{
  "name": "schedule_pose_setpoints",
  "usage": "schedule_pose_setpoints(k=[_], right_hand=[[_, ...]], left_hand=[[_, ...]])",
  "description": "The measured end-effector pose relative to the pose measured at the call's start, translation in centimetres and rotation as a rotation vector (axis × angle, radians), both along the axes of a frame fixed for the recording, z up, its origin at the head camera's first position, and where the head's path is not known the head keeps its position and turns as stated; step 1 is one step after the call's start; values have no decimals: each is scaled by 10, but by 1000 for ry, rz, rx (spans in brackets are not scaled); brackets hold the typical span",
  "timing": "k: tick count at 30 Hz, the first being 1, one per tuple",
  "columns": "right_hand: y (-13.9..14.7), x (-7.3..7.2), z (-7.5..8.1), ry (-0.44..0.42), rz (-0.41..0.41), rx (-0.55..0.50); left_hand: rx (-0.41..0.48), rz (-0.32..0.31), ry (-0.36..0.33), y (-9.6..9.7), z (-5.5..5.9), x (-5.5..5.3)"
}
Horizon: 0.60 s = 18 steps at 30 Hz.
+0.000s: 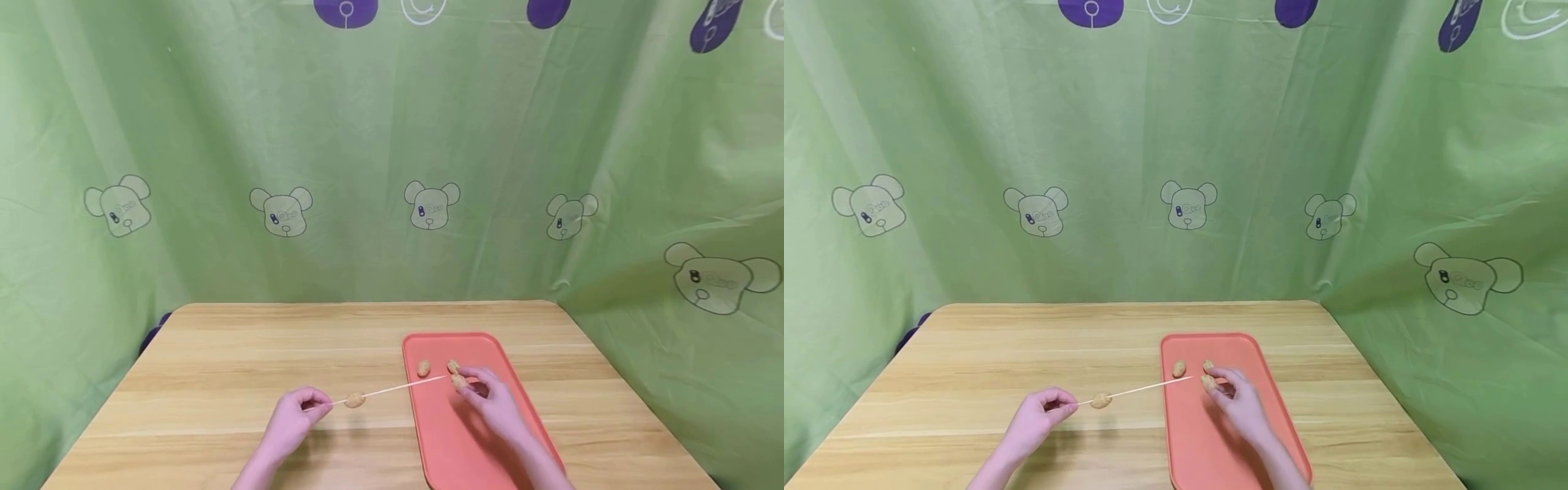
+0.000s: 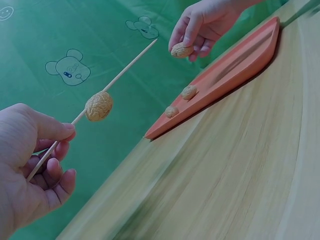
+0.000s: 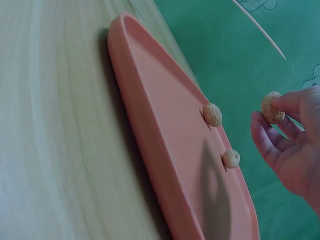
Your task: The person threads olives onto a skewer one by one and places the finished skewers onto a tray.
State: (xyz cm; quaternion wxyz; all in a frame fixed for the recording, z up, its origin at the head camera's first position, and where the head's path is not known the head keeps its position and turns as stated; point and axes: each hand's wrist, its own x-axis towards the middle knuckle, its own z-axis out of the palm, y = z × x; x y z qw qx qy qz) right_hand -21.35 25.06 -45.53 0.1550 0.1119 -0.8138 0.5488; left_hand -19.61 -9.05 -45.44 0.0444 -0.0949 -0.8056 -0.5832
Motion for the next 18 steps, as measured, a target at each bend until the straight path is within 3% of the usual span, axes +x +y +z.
schedule_pose_setpoints(k=[3, 11, 18], right_hand=[[-4, 1, 2, 14, 16, -4], [-9, 2, 4, -15, 50, 11], [-15, 4, 6, 5, 119, 1]], left_hand=[[-17, 1, 14, -2, 1, 1], [37, 6, -18, -4, 0, 0], [13, 13, 2, -7, -1, 1]])
